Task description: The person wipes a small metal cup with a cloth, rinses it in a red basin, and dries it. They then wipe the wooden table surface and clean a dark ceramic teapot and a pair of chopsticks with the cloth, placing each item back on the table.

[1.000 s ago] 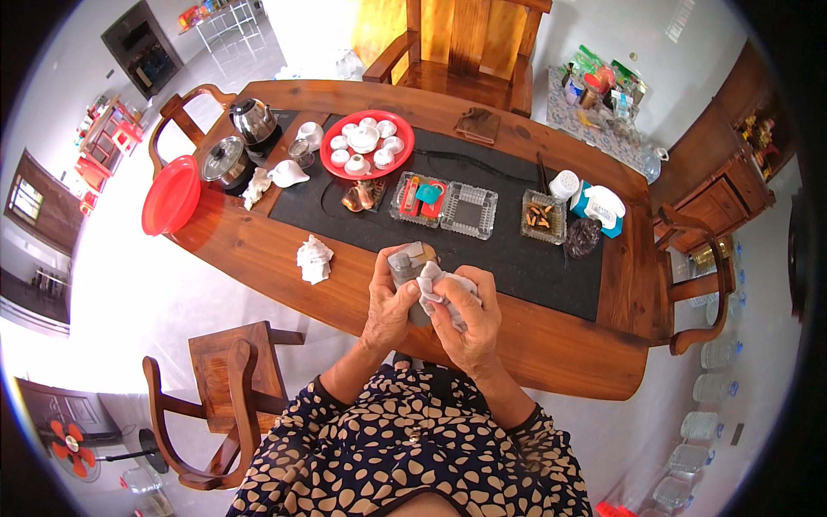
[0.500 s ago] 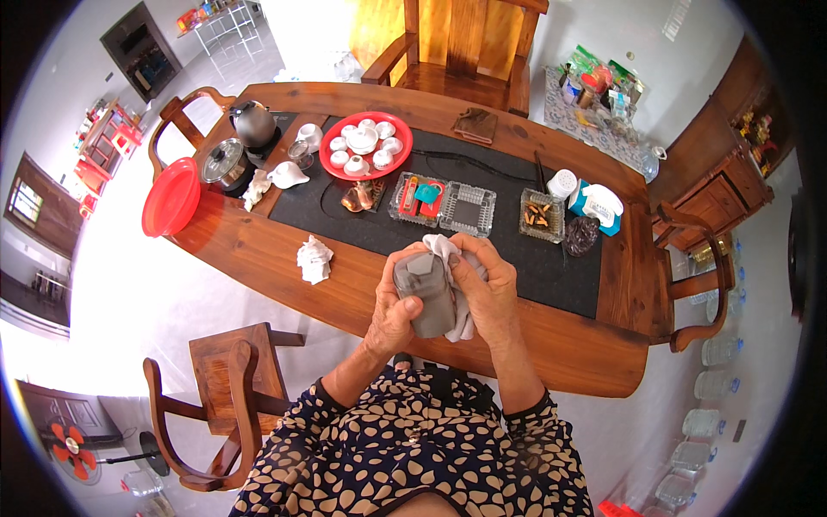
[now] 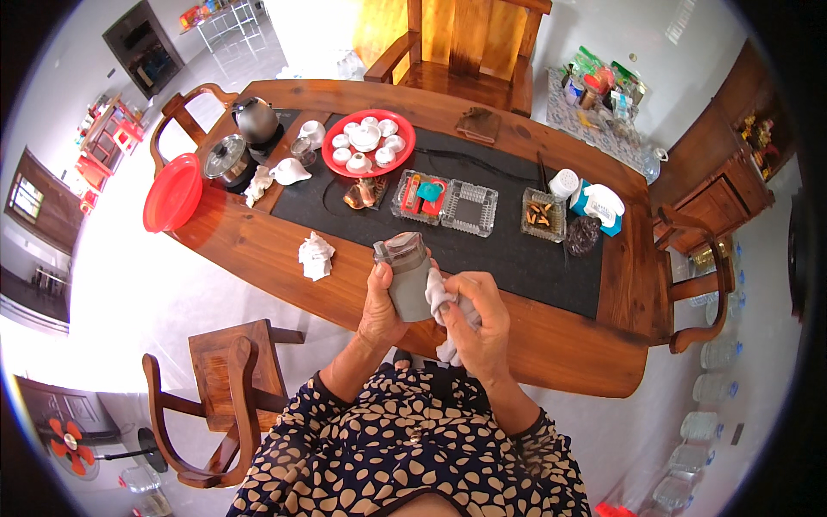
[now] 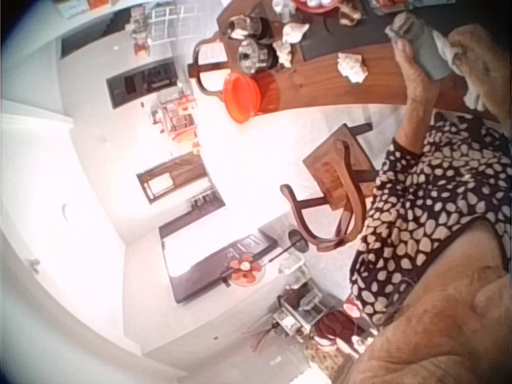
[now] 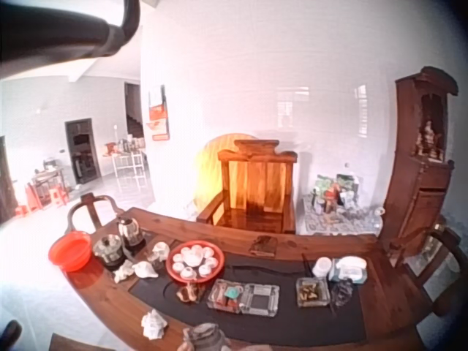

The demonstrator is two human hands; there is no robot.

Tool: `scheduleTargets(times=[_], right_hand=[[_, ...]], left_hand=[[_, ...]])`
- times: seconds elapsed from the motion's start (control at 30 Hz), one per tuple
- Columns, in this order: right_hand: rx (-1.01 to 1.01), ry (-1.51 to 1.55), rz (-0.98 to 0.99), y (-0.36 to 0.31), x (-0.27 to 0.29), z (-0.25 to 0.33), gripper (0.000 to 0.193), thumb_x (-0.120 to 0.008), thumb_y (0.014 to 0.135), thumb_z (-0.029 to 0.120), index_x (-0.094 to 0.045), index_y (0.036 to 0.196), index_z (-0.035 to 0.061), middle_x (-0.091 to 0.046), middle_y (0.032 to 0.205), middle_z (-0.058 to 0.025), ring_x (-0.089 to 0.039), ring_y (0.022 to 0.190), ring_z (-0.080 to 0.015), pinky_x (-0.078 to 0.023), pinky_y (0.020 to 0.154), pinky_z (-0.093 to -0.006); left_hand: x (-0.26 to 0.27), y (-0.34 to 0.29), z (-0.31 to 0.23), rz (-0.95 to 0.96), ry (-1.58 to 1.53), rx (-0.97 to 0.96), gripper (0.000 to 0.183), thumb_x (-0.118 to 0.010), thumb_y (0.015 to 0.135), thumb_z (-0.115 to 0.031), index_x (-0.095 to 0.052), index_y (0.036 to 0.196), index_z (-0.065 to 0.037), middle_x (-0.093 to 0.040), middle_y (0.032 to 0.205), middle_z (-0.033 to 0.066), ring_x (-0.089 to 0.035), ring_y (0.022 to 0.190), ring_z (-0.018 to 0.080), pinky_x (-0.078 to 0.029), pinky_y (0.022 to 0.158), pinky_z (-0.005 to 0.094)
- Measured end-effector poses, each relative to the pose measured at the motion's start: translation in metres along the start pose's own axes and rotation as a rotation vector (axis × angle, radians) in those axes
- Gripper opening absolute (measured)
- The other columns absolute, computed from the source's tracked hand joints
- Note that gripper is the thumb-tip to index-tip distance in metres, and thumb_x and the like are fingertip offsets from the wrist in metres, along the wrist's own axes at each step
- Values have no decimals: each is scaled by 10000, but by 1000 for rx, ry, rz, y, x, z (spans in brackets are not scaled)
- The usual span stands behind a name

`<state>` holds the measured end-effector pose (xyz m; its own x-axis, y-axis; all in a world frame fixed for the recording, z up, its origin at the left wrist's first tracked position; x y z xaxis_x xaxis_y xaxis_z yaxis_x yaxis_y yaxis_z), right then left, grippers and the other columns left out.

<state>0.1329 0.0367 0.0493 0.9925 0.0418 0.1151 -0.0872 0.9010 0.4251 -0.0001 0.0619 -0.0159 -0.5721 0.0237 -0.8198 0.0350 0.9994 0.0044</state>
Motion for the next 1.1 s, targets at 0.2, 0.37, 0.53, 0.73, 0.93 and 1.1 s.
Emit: scheduleTargets(times=[0.2, 0.37, 0.53, 0.73, 0.93, 1.1], right_hand=[[-223, 108, -67, 25, 0, -27, 177, -610, 854, -10, -632, 1028, 14, -557, 941, -22, -553, 786, -82, -447, 680, -221], [-166, 129, -72, 19, -3, -8, 205, -615, 838, -36, -629, 1034, 24, -553, 977, -33, -556, 776, -104, -461, 685, -241], [156, -186, -101, 3, -7, 15, 288, -661, 746, -63, -632, 1012, 41, -535, 1012, -113, -559, 845, -218, -476, 714, -314], [554, -423, -181, -19, -20, 21, 287, -748, 664, 43, -665, 927, 124, -494, 994, -104, -512, 893, -284, -451, 722, -371], [550, -310, -204, -16, -17, 17, 259, -737, 668, 30, -653, 902, 100, -480, 998, -114, -503, 894, -278, -446, 730, -354], [258, -85, -321, 0, -4, 0, 291, -660, 718, -60, -606, 985, 43, -477, 1032, -152, -522, 879, -258, -466, 736, -356]], left_hand=[[-9, -5, 4, 53, 7, 72, 701, -608, 831, -575, -464, 1284, -60, -587, 1147, 95, -608, 999, 199, -533, 833, 355], [-6, -1, -4, -39, 62, 70, 707, -524, 844, -649, -482, 1288, -101, -584, 1154, 72, -580, 1052, 232, -496, 894, 418], [5, 7, -3, -160, 22, 0, 597, -524, 883, -588, -523, 1151, -55, -617, 998, 97, -629, 890, 221, -542, 787, 383], [-1, 4, 8, -300, -83, 92, 640, -547, 836, -646, -550, 1098, -62, -610, 967, 100, -635, 851, 280, -551, 778, 440], [-20, 5, 9, -174, -206, 179, 697, -529, 815, -698, -569, 1090, -58, -610, 981, 89, -623, 905, 275, -532, 834, 443], [-25, 11, 2, -215, -178, 90, 692, -514, 828, -692, -554, 1092, -54, -601, 976, 81, -585, 961, 231, -500, 889, 412]])
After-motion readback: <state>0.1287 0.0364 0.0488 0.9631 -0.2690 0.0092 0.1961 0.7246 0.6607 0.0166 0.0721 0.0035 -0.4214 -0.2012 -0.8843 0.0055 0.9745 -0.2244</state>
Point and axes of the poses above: each hand's wrist, its own y-axis towards the middle knuckle, its own x-axis out of the back of the hand, z = x × y, the point moved 6 cm from there along y, towards the middle knuckle
